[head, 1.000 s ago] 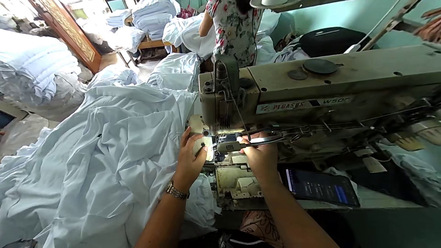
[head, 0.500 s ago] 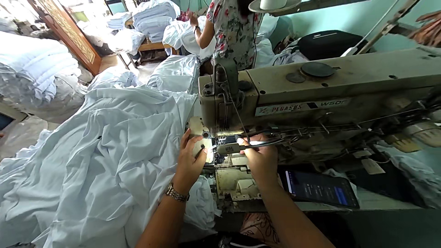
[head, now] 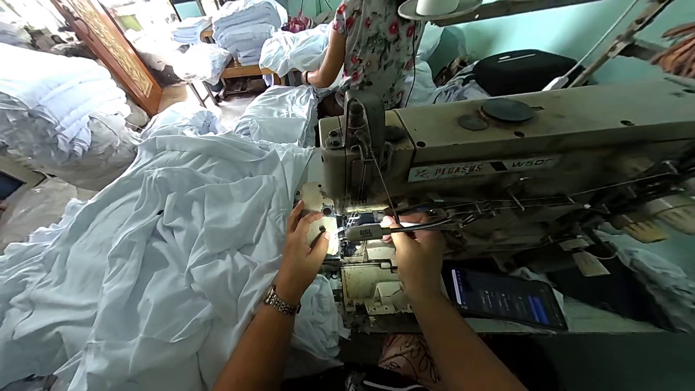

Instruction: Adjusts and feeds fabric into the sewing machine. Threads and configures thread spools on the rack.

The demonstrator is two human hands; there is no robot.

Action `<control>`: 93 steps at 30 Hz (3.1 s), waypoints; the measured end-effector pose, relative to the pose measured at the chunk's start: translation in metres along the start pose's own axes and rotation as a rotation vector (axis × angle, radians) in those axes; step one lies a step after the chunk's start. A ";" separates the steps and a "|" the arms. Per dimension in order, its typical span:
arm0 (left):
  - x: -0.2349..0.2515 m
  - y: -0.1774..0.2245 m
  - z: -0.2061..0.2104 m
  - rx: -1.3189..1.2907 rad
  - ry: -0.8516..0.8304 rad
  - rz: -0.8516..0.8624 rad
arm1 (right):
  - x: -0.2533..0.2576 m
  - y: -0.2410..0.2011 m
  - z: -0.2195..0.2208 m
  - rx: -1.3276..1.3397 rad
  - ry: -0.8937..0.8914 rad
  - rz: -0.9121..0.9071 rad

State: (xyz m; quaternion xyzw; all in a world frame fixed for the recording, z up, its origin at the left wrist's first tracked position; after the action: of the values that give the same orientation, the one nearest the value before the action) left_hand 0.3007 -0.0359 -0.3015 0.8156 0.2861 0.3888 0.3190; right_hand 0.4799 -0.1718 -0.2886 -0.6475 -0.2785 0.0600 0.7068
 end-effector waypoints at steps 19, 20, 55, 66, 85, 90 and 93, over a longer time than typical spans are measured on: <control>-0.005 0.002 0.003 0.085 0.165 0.139 | -0.006 -0.003 -0.013 0.245 -0.097 0.146; -0.005 0.002 0.003 0.080 0.166 0.139 | -0.006 -0.003 -0.011 0.211 -0.096 0.131; -0.004 0.003 0.004 0.065 0.152 0.163 | -0.013 0.009 0.003 0.263 -0.062 0.072; -0.004 0.002 0.004 0.063 0.142 0.172 | -0.011 0.006 -0.001 0.217 -0.038 0.074; -0.004 0.003 0.004 0.071 0.152 0.178 | -0.015 0.010 0.002 0.267 -0.049 0.158; -0.005 0.003 0.004 0.068 0.150 0.174 | -0.015 0.008 0.000 0.250 -0.034 0.107; -0.005 0.003 0.003 0.069 0.138 0.174 | -0.013 0.005 0.003 0.193 -0.038 0.046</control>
State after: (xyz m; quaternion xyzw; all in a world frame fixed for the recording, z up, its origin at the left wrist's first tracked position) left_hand 0.3013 -0.0421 -0.3023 0.8190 0.2489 0.4604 0.2355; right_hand 0.4690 -0.1747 -0.2975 -0.5813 -0.2698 0.1151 0.7590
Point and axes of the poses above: each hand's wrist, its own x-axis towards the middle knuckle, its own z-axis out of the palm, y = z × x, the point moved 4 cm from there along x, towards the middle knuckle
